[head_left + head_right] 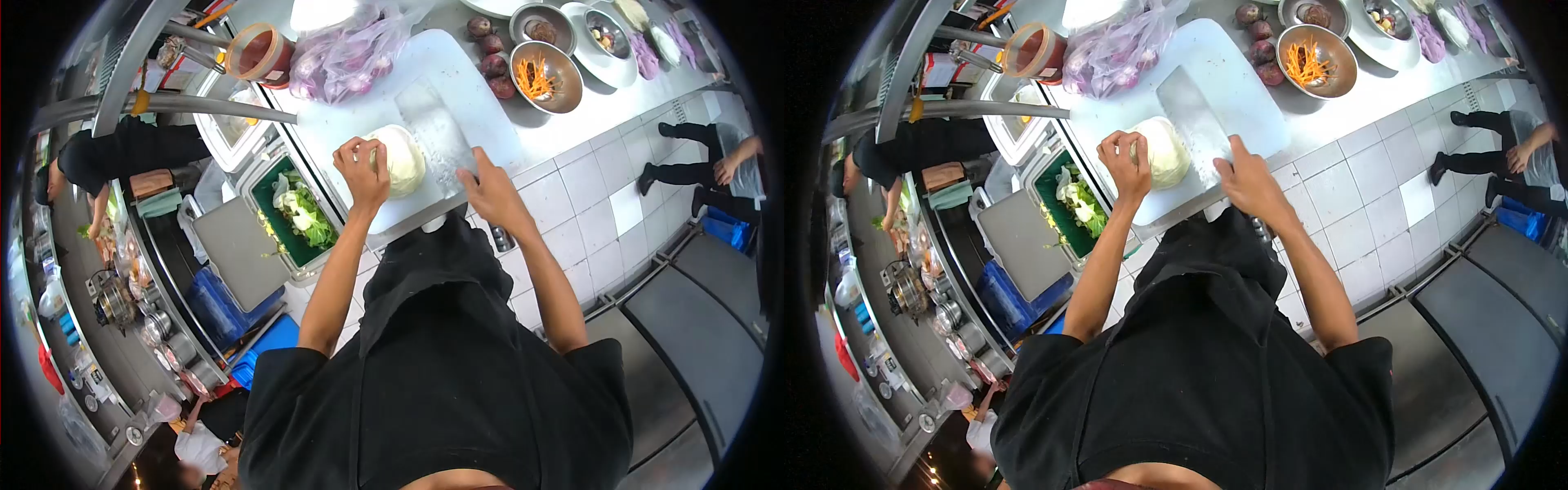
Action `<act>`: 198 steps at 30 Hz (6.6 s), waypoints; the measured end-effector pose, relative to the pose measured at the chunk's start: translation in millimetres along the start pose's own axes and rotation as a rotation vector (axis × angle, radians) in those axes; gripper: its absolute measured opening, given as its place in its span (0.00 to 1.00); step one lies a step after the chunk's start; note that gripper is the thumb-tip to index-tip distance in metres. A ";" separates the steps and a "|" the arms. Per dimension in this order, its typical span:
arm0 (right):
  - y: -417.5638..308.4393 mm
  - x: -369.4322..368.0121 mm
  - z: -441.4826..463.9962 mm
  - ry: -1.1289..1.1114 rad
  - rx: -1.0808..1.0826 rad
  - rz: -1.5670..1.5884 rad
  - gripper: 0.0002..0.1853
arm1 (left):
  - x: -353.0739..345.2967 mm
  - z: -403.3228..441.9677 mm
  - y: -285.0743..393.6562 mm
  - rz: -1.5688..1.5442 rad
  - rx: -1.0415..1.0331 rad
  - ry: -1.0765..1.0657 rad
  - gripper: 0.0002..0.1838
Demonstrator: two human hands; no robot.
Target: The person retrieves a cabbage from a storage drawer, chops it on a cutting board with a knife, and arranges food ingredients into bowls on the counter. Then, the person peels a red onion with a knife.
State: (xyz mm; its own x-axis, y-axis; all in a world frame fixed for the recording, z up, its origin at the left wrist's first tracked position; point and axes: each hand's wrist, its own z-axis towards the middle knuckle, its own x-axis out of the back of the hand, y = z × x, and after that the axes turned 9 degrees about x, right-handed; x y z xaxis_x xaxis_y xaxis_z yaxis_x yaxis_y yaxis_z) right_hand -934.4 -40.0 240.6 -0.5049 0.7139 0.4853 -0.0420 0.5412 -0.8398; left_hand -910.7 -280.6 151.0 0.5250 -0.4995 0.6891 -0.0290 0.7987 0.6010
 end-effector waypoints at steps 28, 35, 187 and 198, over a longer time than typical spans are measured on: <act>-29.0 -18.3 2.4 -0.225 -0.121 -0.126 0.23 | -1.7 5.7 -17.8 -0.167 -0.055 -0.120 0.05; -29.1 -47.1 5.9 -0.154 -0.012 -0.206 0.23 | 0.6 4.2 -15.7 -0.192 -0.051 -0.131 0.05; 17.5 4.0 -37.4 0.313 0.097 -0.260 0.15 | -95.5 37.5 44.1 -0.098 -0.324 -0.171 0.10; 2.7 -14.0 -55.2 0.252 0.018 -0.241 0.12 | -101.8 29.5 38.7 -0.022 -0.385 -0.081 0.10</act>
State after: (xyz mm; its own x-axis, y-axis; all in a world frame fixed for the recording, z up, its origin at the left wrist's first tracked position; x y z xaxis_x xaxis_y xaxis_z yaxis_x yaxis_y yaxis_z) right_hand -879.9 -24.1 245.0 -0.2498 0.6554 0.7128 -0.1503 0.7009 -0.6972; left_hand -990.3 -208.7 116.0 0.4527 -0.5307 0.7165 0.3110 0.8471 0.4309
